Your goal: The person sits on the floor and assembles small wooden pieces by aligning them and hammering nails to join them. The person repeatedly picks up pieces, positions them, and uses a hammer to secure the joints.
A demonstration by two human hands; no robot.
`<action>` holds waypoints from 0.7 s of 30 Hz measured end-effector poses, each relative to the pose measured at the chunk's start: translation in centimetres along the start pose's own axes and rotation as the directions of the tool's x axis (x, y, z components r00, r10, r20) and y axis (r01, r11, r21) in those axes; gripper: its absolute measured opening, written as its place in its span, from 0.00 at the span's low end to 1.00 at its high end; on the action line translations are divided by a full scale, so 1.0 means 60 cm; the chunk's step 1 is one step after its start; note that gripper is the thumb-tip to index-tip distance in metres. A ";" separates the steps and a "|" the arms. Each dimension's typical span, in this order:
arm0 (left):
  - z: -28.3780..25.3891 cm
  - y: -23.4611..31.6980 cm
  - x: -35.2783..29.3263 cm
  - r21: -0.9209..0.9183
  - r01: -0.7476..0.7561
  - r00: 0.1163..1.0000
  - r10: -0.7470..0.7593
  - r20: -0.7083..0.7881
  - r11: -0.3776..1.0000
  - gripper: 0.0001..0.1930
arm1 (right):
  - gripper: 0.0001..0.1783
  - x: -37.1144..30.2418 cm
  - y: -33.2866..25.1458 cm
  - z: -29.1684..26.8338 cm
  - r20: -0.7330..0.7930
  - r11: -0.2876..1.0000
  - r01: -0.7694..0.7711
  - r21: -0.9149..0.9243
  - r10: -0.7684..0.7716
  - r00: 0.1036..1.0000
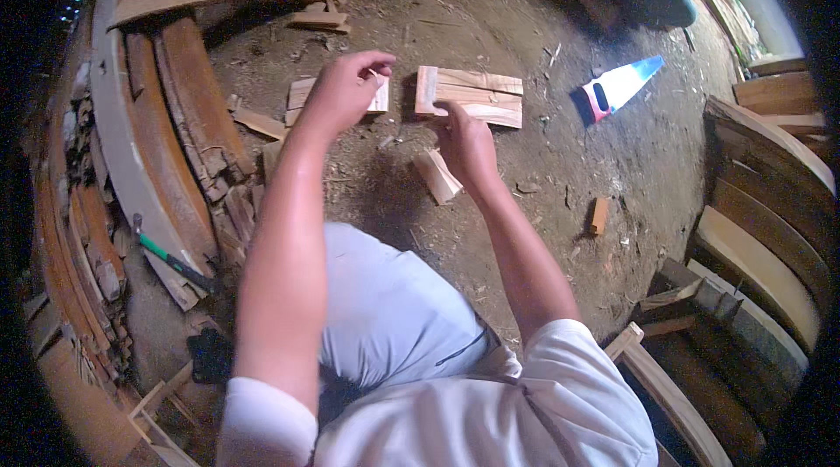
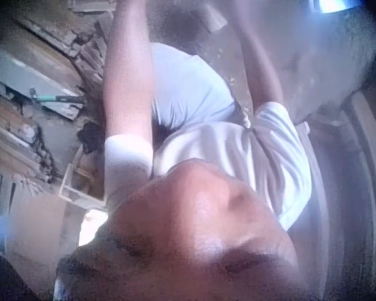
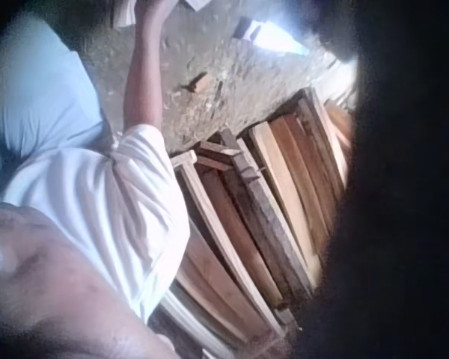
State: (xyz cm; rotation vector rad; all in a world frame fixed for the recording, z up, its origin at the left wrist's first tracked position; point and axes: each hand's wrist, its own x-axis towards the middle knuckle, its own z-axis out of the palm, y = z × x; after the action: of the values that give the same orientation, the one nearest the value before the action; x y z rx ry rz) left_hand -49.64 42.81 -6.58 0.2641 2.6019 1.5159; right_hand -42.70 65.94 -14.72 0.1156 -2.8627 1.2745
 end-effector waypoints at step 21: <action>0.014 -0.012 0.042 0.231 -0.033 0.998 0.044 -0.042 0.972 0.11 | 0.22 -0.128 -0.028 -0.045 0.038 0.991 -0.035 0.126 0.030 0.999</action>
State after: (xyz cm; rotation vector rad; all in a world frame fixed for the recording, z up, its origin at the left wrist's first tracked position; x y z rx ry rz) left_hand -51.99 43.70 -7.62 0.3050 2.8268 1.2441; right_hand -34.99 67.35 -11.94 0.0939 -2.8229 1.4757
